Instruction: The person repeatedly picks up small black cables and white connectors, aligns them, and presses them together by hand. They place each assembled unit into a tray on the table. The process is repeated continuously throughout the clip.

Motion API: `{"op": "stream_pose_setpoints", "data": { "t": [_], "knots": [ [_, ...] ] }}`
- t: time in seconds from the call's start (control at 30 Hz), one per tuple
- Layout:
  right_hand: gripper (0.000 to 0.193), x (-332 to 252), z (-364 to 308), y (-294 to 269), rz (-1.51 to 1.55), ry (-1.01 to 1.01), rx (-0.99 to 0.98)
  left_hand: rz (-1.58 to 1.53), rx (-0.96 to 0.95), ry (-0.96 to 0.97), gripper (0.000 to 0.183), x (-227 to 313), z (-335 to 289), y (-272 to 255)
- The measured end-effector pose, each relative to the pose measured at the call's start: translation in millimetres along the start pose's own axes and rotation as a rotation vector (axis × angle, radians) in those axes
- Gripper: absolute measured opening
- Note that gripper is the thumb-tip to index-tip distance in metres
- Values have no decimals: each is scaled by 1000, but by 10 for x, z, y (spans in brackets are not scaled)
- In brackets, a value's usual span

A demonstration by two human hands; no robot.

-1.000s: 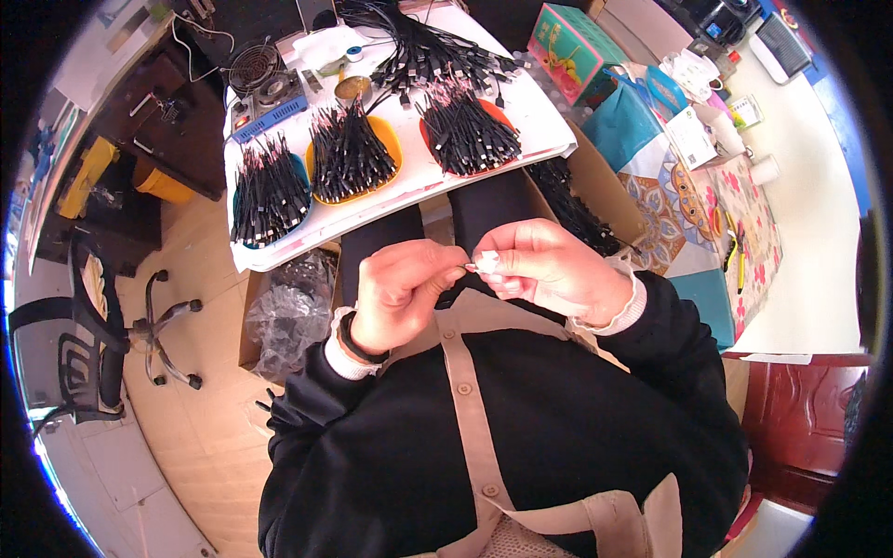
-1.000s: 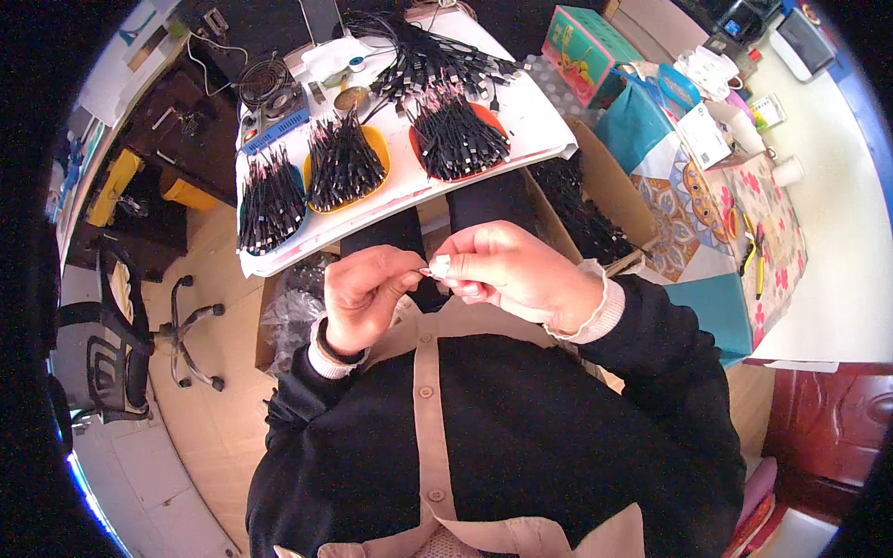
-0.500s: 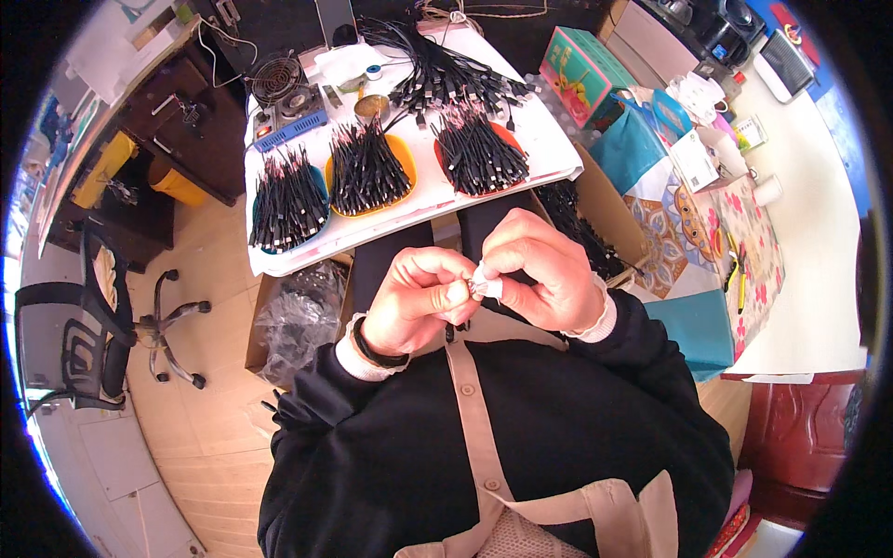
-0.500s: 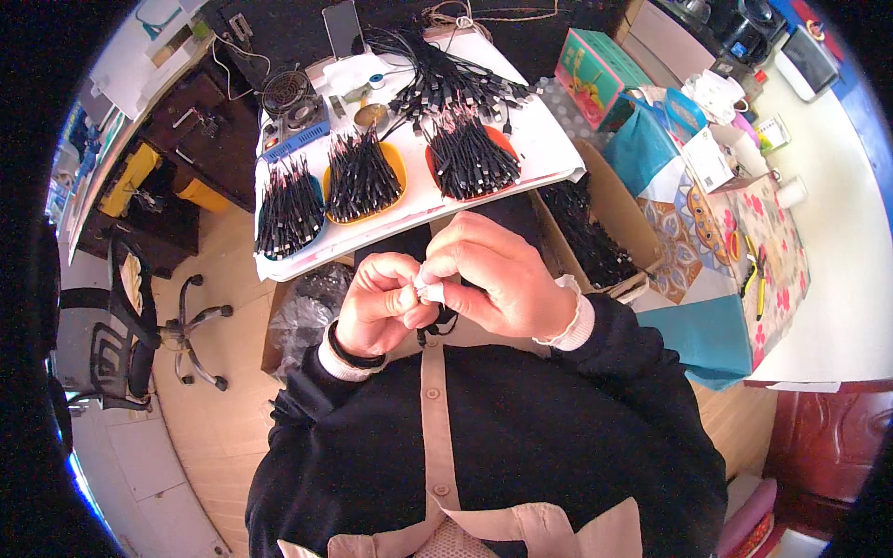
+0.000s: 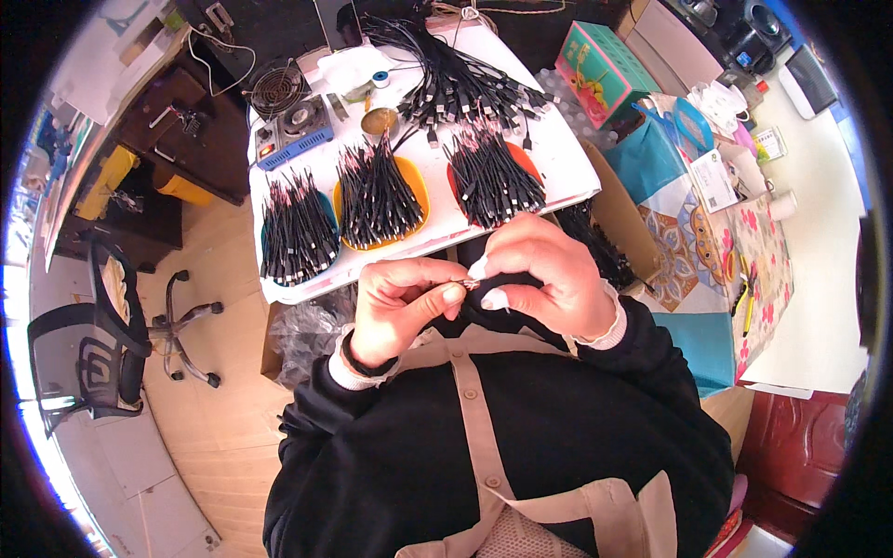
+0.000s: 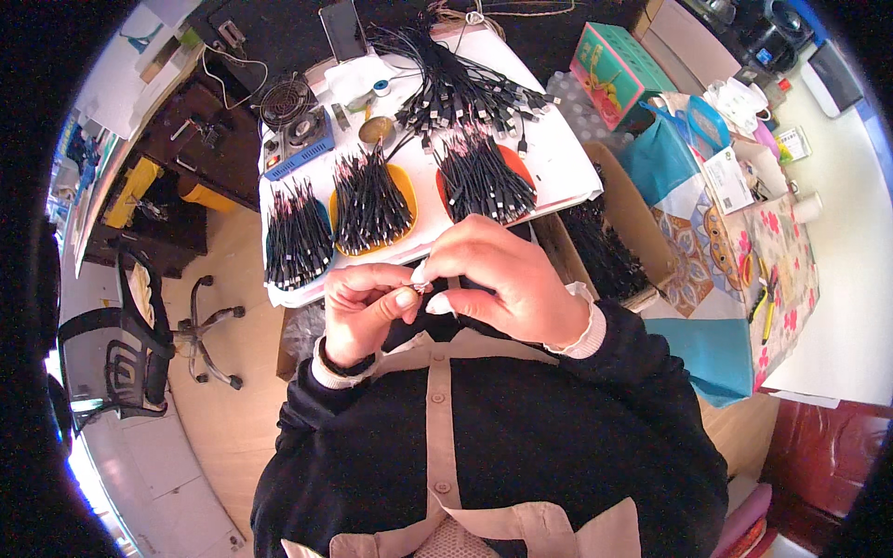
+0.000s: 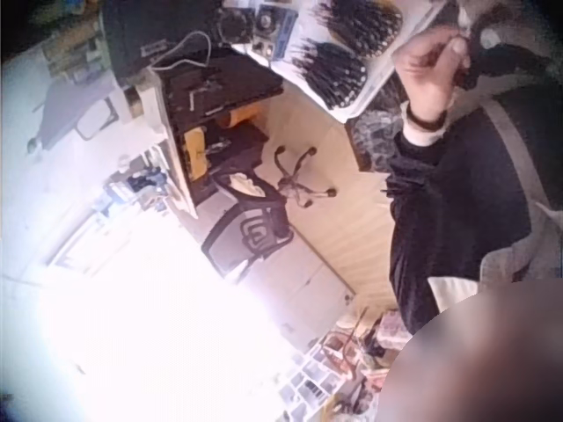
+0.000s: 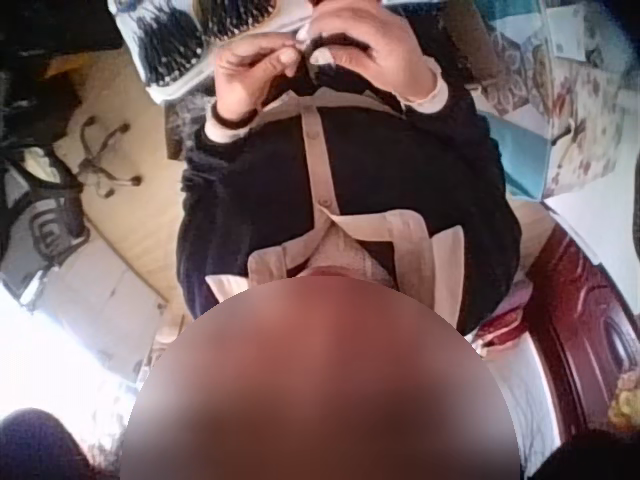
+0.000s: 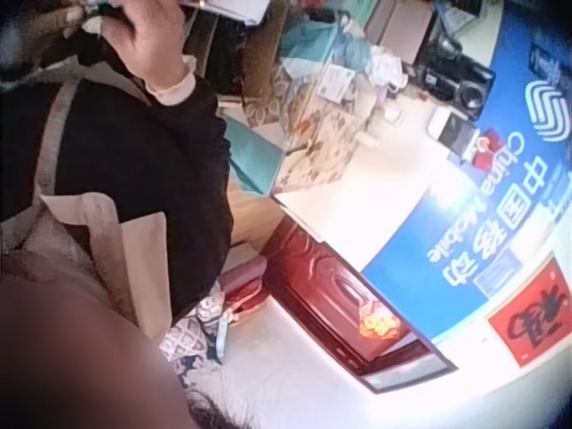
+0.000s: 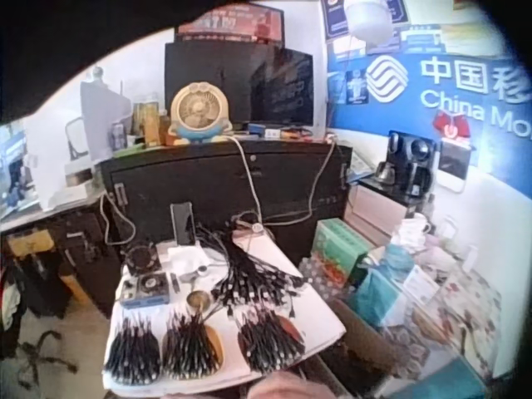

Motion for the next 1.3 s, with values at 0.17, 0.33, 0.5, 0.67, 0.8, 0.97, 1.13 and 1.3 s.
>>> {"op": "stream_pose_setpoints", "data": {
  "t": [0.17, 0.33, 0.5, 0.67, 0.8, 0.97, 1.13, 1.3],
  "knots": [
    [18, 88, 223, -37, -115, -72, 42, 97, -6, 6, 13, 124, 196, -82],
    [35, 495, 370, -67, 329, 75, 98, 37, 55, -52, 12, 379, 437, -164],
    [67, 802, 430, 706, 931, 270, -280, -147, 243, 164, 21, 1010, 853, -458],
    [43, 1045, 209, 986, 1260, 500, -455, 964, 352, 194, 13, 1042, 1638, -1078],
    [31, 1218, 133, 983, 1227, 568, -423, 1509, -4, 219, 10, 262, 2096, -1257],
    [27, 1327, 71, 998, 1198, 619, -415, 1591, -149, 69, 11, -376, 2280, -1587],
    [26, 1369, 82, 972, 1196, 611, -431, 1649, -165, 77, 11, -542, 2367, -1693],
    [26, 1401, 95, 971, 1189, 606, -429, 1664, -188, 37, 10, -634, 2403, -1743]
  ]
}}
Point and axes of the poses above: each hand's wrist, its own z-axis towards the middle knuckle, its own y-axis out of the palm, x = y × z, the point moved 8 cm from there along z, towards the middle knuckle, and after that the axes turned 4 degrees about z, right-handed, at the moved point
